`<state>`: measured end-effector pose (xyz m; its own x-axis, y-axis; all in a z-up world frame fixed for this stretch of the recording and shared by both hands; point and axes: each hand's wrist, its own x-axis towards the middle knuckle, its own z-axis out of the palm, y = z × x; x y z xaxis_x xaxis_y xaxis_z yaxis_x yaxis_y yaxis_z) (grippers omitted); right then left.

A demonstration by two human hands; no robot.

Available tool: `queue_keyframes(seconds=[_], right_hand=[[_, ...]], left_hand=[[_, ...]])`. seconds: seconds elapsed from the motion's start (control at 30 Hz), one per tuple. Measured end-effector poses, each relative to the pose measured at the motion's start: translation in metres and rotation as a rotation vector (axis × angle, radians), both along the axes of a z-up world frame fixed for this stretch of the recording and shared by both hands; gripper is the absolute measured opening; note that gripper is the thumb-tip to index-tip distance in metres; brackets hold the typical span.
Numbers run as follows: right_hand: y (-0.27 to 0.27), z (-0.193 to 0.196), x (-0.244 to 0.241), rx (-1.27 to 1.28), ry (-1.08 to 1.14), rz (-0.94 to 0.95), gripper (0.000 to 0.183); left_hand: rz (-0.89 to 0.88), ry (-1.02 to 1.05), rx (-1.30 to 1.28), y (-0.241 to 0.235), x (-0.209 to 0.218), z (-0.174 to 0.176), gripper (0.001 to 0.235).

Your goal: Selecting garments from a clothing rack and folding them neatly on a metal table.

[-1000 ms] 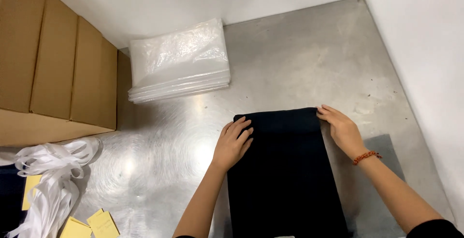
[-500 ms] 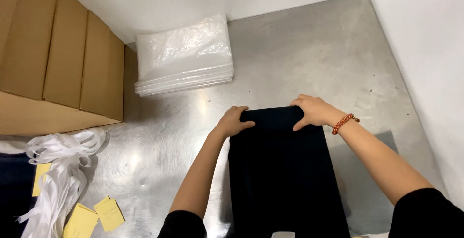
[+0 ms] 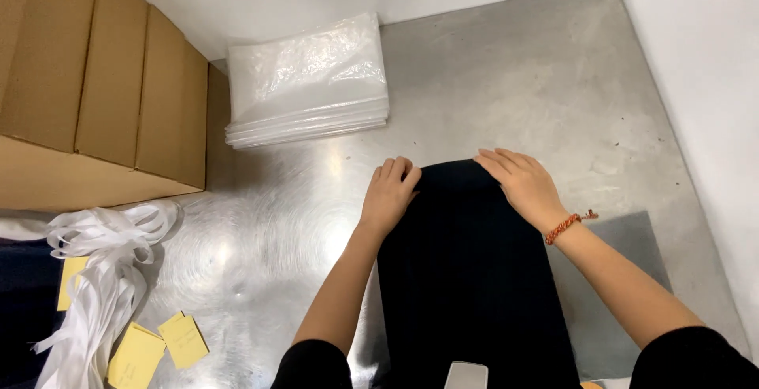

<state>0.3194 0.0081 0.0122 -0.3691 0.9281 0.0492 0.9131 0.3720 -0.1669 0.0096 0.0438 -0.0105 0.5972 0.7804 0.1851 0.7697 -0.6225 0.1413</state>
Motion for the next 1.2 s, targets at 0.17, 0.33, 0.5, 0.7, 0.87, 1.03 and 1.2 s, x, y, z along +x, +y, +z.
queue_keyframes(seconds=[0.17,0.33,0.5,0.7,0.87,1.03,1.2], right_hand=[[-0.065,-0.006,0.014,0.040,0.012,0.033,0.069],[-0.042,0.015,0.026,-0.150,0.126,-0.011,0.043],[0.027,0.037,0.012,-0.687,0.109,-0.199,0.096],[0.037,-0.006,0.013,-0.754,-0.029,-0.066,0.087],[0.040,0.007,0.009,-0.567,-0.022,-0.094,0.073],[0.054,-0.018,0.007,-0.230,-0.099,-0.117,0.056],[-0.006,0.000,-0.014,-0.034,0.003,-0.083,0.082]], left_hand=[[-0.034,-0.112,0.129,-0.067,-0.022,-0.032,0.029],[-0.008,-0.203,0.037,-0.077,-0.026,-0.009,0.018],[0.182,-0.214,-0.626,-0.037,-0.019,0.052,0.074],[0.166,-0.028,-0.793,-0.032,-0.024,0.061,0.087],[0.118,-0.021,-0.561,-0.008,-0.023,0.040,0.070],[0.146,0.078,-0.177,0.037,-0.018,0.000,0.057],[0.112,0.078,-0.032,0.008,-0.027,-0.011,0.030]])
